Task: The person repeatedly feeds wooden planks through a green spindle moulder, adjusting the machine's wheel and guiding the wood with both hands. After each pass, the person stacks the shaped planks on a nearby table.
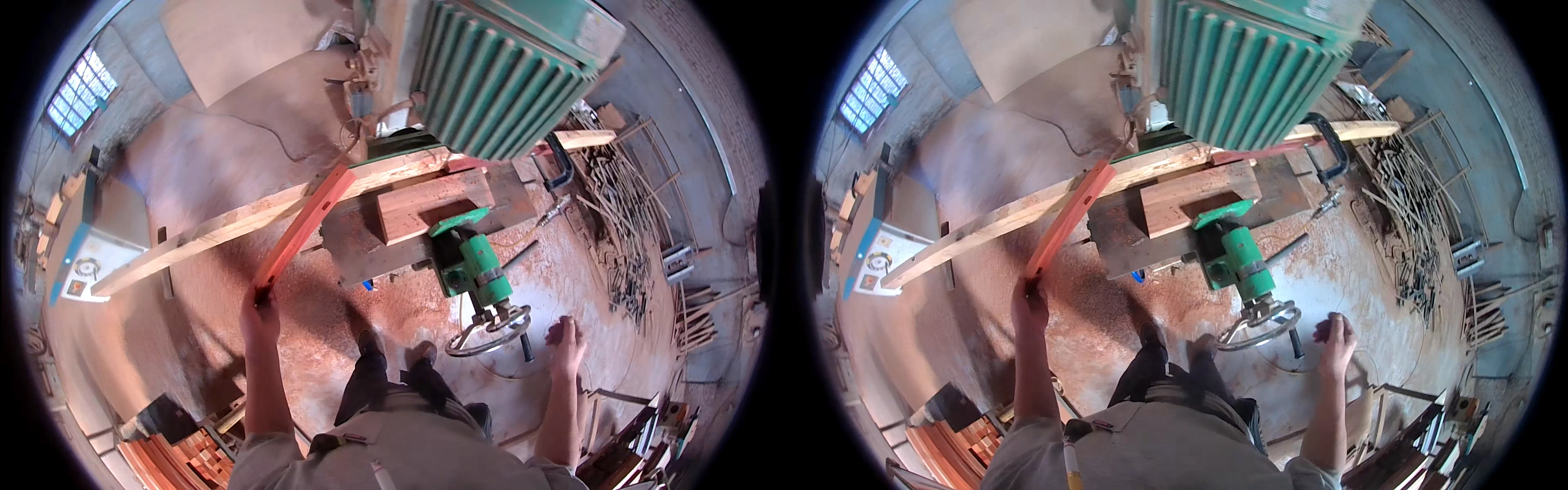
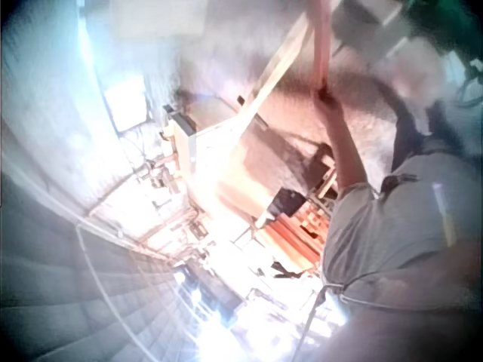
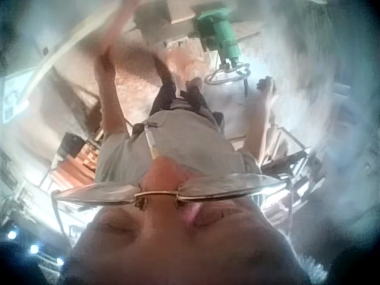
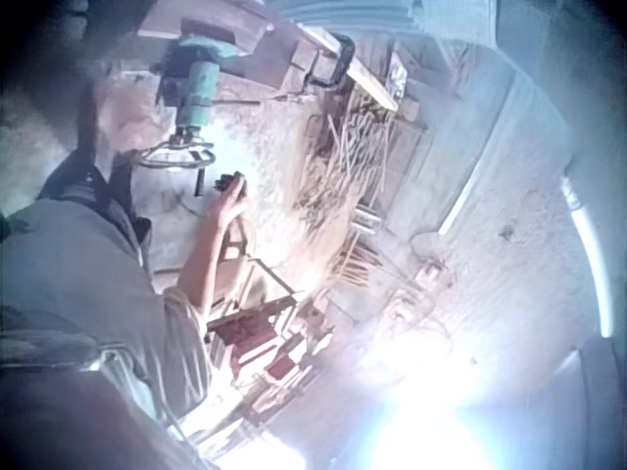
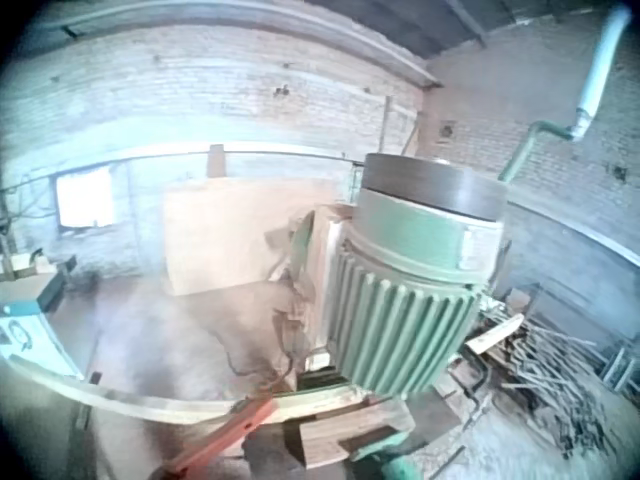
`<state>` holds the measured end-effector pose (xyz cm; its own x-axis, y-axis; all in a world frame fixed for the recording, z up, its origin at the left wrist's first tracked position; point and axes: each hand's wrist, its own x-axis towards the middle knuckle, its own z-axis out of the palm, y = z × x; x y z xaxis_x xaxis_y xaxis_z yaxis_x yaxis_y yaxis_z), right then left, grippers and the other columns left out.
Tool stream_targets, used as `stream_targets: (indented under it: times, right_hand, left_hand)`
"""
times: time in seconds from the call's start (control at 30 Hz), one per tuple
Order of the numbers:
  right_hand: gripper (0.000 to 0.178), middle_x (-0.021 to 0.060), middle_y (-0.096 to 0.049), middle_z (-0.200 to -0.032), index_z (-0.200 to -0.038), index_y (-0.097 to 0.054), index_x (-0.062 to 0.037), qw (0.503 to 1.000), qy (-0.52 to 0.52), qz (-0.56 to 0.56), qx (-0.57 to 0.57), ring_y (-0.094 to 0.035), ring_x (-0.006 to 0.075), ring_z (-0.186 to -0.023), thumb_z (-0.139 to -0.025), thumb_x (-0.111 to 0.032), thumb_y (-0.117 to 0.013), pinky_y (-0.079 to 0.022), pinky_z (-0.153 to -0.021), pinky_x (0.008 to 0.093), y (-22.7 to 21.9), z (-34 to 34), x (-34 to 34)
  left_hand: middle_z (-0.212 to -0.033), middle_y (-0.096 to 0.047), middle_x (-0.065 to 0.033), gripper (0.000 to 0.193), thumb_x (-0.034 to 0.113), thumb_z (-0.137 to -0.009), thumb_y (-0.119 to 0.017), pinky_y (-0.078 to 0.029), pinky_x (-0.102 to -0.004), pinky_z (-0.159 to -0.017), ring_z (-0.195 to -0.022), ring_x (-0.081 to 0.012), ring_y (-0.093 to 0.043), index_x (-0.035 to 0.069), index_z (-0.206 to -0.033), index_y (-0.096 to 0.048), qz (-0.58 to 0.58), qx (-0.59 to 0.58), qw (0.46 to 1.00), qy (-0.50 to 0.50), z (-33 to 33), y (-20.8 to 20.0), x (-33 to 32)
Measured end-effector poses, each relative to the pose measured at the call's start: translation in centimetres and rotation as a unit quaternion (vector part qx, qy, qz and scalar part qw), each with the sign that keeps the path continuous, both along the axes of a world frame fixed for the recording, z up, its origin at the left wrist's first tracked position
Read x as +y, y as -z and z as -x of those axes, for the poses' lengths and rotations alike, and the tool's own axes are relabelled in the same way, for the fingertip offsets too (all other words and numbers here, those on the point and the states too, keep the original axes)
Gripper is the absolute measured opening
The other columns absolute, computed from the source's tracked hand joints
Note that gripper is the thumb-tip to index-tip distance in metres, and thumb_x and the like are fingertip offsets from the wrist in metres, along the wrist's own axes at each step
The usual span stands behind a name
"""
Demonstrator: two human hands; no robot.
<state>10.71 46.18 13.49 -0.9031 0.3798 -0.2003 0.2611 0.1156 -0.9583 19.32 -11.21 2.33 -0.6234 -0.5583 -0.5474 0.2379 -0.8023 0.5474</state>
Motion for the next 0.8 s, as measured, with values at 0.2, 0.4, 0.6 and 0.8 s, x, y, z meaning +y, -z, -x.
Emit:
stream_targets:
  times: [0.2,0.4,0.6,0.8]
  right_hand:
    - [0.019,0.0106,-0.065,-0.086,-0.098,-0.060,0.0058,0.968,-0.245,0.060,0.012,-0.062,0.0164,-0.077,-0.086,-0.008,-0.055,-0.052,-0.070,0.0310,-5.0,-5.9,-10.3]
    - [0.059,0.0137,-0.054,-0.118,-0.134,-0.034,-0.0027,0.936,-0.289,0.162,0.119,-0.052,0.0212,-0.111,-0.085,-0.021,-0.063,-0.044,-0.092,0.0322,-1.8,-9.4,-10.3]
    - [0.045,0.0062,-0.053,-0.101,-0.122,-0.040,-0.0006,0.917,0.018,0.357,0.175,-0.049,0.0131,-0.094,-0.089,-0.025,-0.058,-0.044,-0.083,0.0295,0.0,-17.1,4.7]
    - [0.039,0.0181,-0.054,-0.095,-0.112,-0.042,0.0010,0.966,0.203,0.076,0.144,-0.053,0.0230,-0.088,-0.087,-0.024,-0.057,-0.044,-0.080,0.0365,0.7,-32.8,21.3]
  left_hand:
    - [-0.094,-0.059,-0.0084,0.028,0.026,-0.091,-0.052,-0.046,-0.0247,-0.062,-0.078,-0.0143,-0.054,0.003,-0.106,-0.055,0.069,0.165,0.975,0.130,-2.8,-5.1,7.0]
    - [-0.108,-0.056,-0.0094,0.035,0.025,-0.094,-0.046,-0.047,-0.0271,-0.075,-0.086,-0.0164,-0.053,0.004,-0.122,-0.045,0.063,0.223,0.916,0.327,-2.6,-9.6,24.8]
    - [-0.116,-0.054,-0.0079,0.045,0.023,-0.088,-0.049,-0.047,-0.0288,-0.068,-0.091,-0.0189,-0.058,0.006,-0.129,-0.040,0.162,0.142,0.760,0.612,-7.7,-8.9,46.4]
    - [-0.101,-0.061,-0.0112,0.029,0.000,-0.082,-0.057,-0.052,-0.0315,-0.075,-0.088,-0.0187,-0.061,0.003,-0.111,-0.051,0.213,0.042,0.352,0.911,-14.5,-5.4,61.0]
